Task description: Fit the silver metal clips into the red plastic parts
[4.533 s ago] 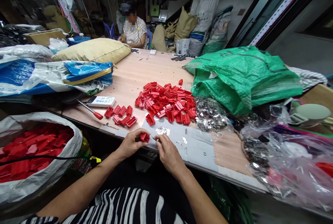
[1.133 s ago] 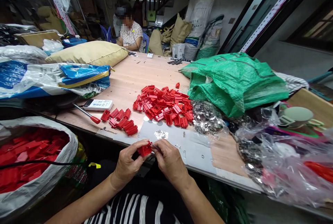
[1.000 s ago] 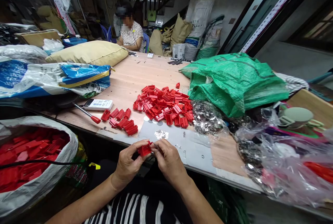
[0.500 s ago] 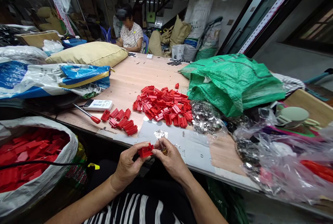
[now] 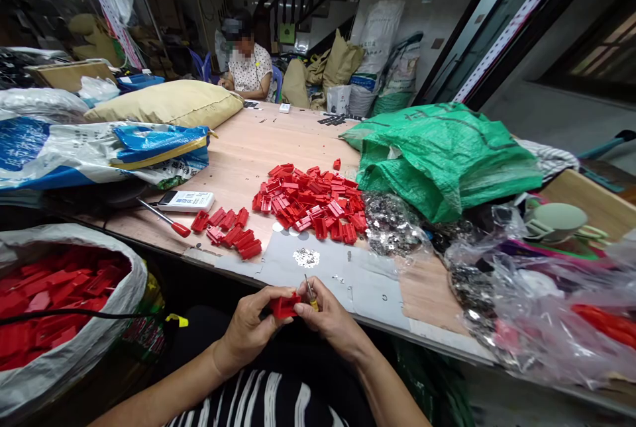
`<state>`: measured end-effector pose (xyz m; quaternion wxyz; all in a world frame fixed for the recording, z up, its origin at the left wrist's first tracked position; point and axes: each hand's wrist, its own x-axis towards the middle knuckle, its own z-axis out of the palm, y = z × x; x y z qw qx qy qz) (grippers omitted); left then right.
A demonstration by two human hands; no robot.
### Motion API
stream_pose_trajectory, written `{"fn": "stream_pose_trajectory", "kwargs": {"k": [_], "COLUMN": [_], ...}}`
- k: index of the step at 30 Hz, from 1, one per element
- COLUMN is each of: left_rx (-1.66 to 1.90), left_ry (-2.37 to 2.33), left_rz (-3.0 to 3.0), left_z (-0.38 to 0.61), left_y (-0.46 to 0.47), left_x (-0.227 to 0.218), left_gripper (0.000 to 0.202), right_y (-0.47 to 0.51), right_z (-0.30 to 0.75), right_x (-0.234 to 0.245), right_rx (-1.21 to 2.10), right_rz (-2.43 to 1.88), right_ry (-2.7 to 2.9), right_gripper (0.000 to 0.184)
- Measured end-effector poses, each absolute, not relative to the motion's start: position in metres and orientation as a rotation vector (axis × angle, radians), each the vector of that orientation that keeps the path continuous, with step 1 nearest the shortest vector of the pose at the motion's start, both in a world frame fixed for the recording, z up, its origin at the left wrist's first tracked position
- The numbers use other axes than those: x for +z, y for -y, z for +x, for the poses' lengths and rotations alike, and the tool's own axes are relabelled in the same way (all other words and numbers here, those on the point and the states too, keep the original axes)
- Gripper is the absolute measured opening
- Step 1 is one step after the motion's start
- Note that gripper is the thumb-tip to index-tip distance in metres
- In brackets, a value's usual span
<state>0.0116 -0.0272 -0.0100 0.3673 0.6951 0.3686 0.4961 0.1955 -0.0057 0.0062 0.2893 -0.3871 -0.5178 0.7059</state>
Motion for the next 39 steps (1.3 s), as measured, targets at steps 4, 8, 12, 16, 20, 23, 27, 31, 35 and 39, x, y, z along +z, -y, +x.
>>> {"fn": "stream_pose_trajectory", "kwargs": {"k": [4, 8, 12, 16, 20, 23, 27, 31, 35, 39], "left_rx": [1.242, 1.202, 1.167, 1.168, 1.237, 1.263, 1.27, 1.261, 1.262, 1.276], "left_ry": [-0.885, -0.785, -0.719, -0.775, -0.837, -0.859, -0.879, -0.882, -0.886, -0.87], "left_rz": [1.75, 1.672, 1.433, 1.081, 0.893, 0.857, 0.843, 0.828, 0.811, 0.776], "left_z": [0.009, 0.005, 0.002, 0.004, 0.005, 0.004, 0.003, 0.004, 0.005, 0.004], "left_y": [0.025, 0.022, 0.02, 0.016, 0.01, 0.008, 0.007, 0.006, 0.005, 0.006], "left_x": [-0.011, -0.008, -0.01, -0.015, -0.017, -0.017, -0.017, -0.016, -0.017, -0.017], "left_gripper": [0.032, 0.03, 0.029, 0.029, 0.029, 0.028, 0.028, 0.027, 0.027, 0.028], "right_y": [0.01, 0.015, 0.016, -0.005, -0.044, -0.065, -0.076, -0.079, -0.08, -0.08], "right_z": [0.196, 0.194, 0.19, 0.197, 0.214, 0.222, 0.22, 0.214, 0.212, 0.215], "right_x": [0.005, 0.004, 0.006, 0.014, 0.021, 0.019, 0.011, 0.004, 0.003, 0.004], "right_rx": [1.953, 2.036, 2.048, 1.827, 0.894, 0.51, 0.464, 0.457, 0.481, 0.535], "right_rz": [-0.999, -0.925, -0.914, -1.131, -1.582, -1.784, -1.808, -1.821, -1.794, -1.744], "right_ry": [1.243, 1.114, 1.124, 1.473, 1.927, 2.103, 2.16, 2.159, 2.15, 2.122], "right_gripper": [0.029, 0.034, 0.039, 0.034, 0.014, 0.01, 0.008, 0.005, 0.001, 0.001]}}
